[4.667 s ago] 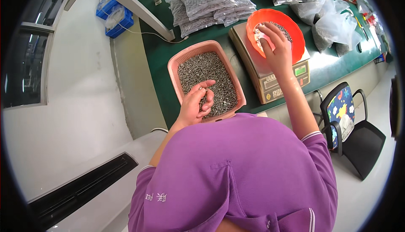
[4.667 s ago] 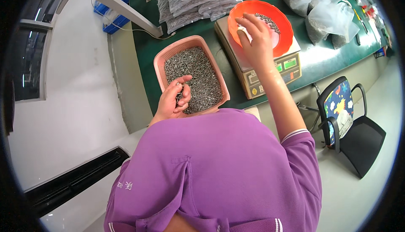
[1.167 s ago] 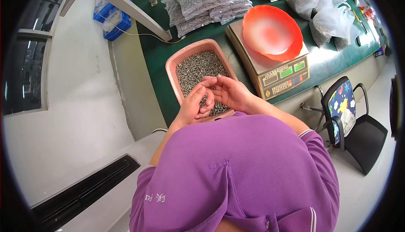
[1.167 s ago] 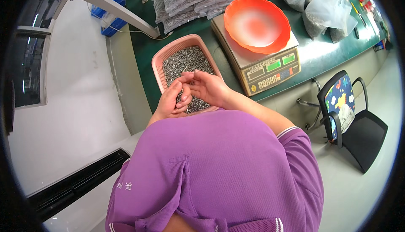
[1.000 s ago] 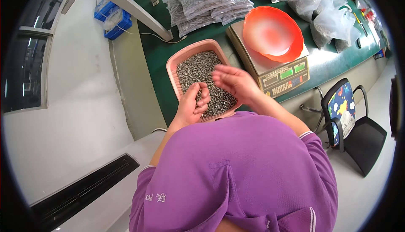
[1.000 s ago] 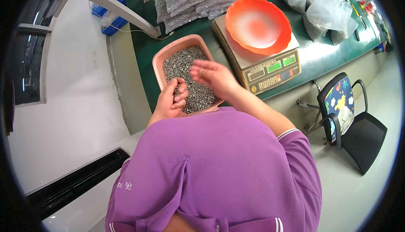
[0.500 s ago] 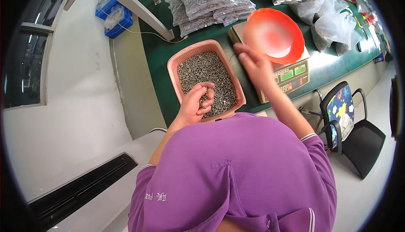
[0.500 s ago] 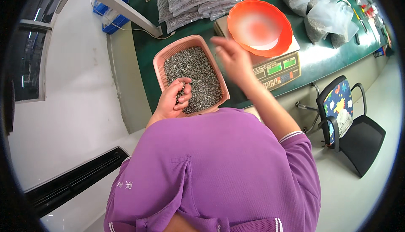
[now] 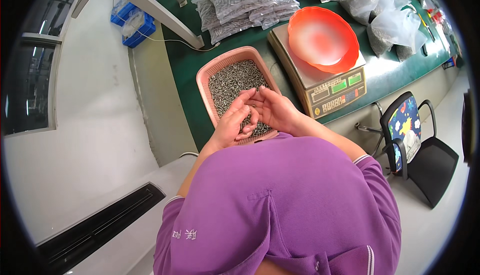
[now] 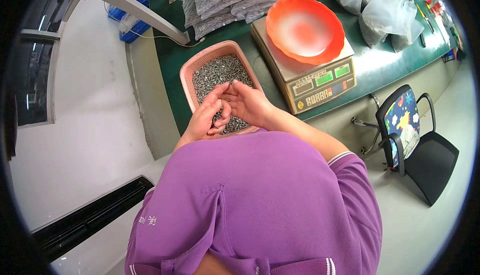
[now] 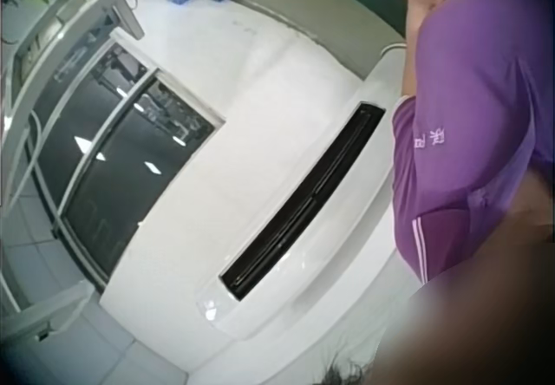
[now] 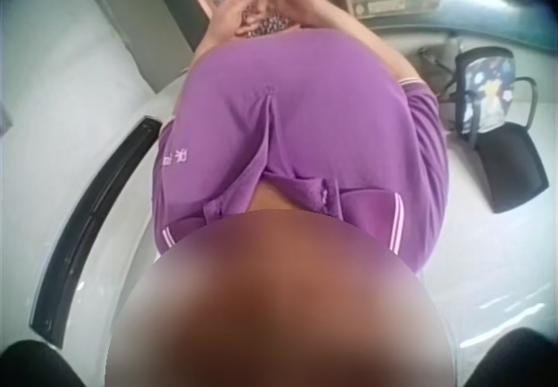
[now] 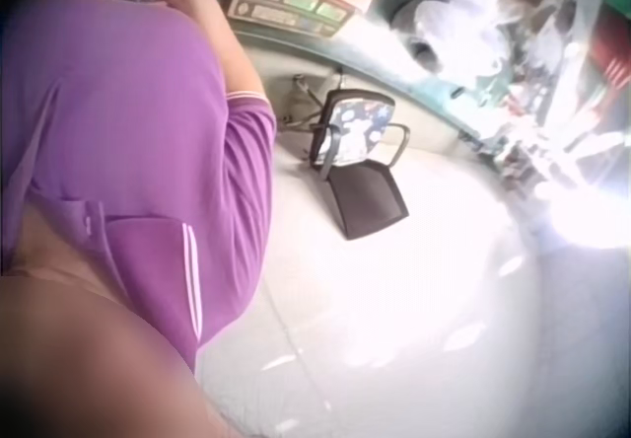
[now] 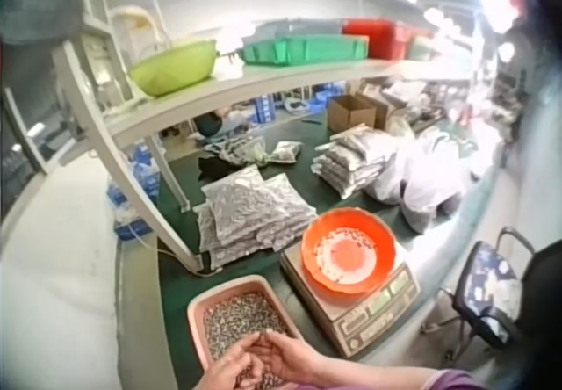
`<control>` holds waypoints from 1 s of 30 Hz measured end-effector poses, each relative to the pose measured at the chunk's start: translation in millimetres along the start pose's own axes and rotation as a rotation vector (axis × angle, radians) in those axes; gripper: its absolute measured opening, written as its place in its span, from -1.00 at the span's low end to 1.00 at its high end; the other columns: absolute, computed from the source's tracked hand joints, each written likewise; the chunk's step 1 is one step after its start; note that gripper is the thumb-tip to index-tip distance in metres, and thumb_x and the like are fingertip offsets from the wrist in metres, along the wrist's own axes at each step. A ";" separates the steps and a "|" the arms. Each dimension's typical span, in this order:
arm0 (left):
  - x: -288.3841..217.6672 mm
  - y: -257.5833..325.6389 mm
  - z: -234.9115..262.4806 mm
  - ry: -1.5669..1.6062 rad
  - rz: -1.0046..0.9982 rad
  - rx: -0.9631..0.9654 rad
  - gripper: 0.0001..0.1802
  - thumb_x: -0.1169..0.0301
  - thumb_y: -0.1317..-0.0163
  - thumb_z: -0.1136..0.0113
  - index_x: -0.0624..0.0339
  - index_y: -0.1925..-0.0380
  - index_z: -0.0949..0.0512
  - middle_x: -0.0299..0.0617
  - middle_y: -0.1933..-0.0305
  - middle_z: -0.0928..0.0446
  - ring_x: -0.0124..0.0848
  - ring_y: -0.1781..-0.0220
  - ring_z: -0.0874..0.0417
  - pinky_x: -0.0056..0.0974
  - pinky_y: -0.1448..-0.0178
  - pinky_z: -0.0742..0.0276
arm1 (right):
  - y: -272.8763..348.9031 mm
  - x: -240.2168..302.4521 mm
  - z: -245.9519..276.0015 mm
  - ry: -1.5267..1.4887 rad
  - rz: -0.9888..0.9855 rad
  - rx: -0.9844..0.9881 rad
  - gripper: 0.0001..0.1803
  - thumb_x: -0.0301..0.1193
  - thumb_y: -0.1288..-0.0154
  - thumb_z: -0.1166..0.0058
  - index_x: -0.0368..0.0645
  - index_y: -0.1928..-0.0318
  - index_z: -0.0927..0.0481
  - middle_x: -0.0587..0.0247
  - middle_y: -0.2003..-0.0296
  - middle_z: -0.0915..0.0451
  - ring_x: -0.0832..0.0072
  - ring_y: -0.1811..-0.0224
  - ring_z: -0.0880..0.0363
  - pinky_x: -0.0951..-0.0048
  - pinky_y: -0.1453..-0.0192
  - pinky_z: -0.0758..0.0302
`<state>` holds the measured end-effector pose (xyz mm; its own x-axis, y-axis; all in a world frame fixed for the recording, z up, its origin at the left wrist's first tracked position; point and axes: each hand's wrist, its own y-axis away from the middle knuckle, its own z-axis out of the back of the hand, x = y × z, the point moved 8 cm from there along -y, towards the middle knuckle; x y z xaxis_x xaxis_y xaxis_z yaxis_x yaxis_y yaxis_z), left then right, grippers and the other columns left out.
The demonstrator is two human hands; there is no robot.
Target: Weighing and sorting small metal hardware components using a digital scale and a tray on an industrial workbench.
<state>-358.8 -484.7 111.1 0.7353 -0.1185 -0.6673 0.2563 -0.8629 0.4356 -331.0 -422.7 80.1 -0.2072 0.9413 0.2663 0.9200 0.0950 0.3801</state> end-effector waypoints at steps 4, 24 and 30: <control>1.4 0.8 -0.8 0.018 0.005 0.011 -0.52 0.37 -0.34 0.31 0.00 -0.26 0.01 -0.24 0.45 -0.30 -0.62 0.64 -0.19 -0.64 0.72 -0.06 | 0.6 -0.8 2.1 -0.005 -0.009 0.007 -0.54 -0.20 -0.41 0.46 -0.32 -0.06 -0.26 0.00 -0.03 -0.34 0.27 -0.07 -0.36 0.24 -0.14 -0.33; 1.4 2.0 24.8 0.219 0.004 -0.084 -0.75 0.53 -0.14 0.26 0.25 0.16 -0.30 -0.21 0.39 -0.32 -0.57 0.54 -0.22 -0.60 0.69 -0.03 | 81.1 186.4 -10.3 1.705 1.188 -0.732 -0.72 -0.47 -0.19 0.02 -0.17 0.05 -0.51 0.09 0.15 -0.55 0.43 0.10 -0.53 0.46 0.04 -0.43; -2.4 1.3 7.3 0.064 0.034 -0.064 -0.80 0.48 -0.22 0.25 0.20 0.16 -0.29 -0.26 0.46 -0.32 -0.60 0.61 -0.20 -0.59 0.71 -0.03 | 20.2 76.7 3.5 0.851 0.475 -0.186 -0.66 -0.36 -0.32 0.16 -0.28 -0.02 -0.42 0.15 0.09 -0.51 0.46 0.03 -0.47 0.45 -0.09 -0.35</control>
<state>-364.8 -489.2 108.9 0.7826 -0.1134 -0.6121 0.2686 -0.8255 0.4963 -327.2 -347.4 105.2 -0.0674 0.3150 0.9467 0.9175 -0.3531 0.1829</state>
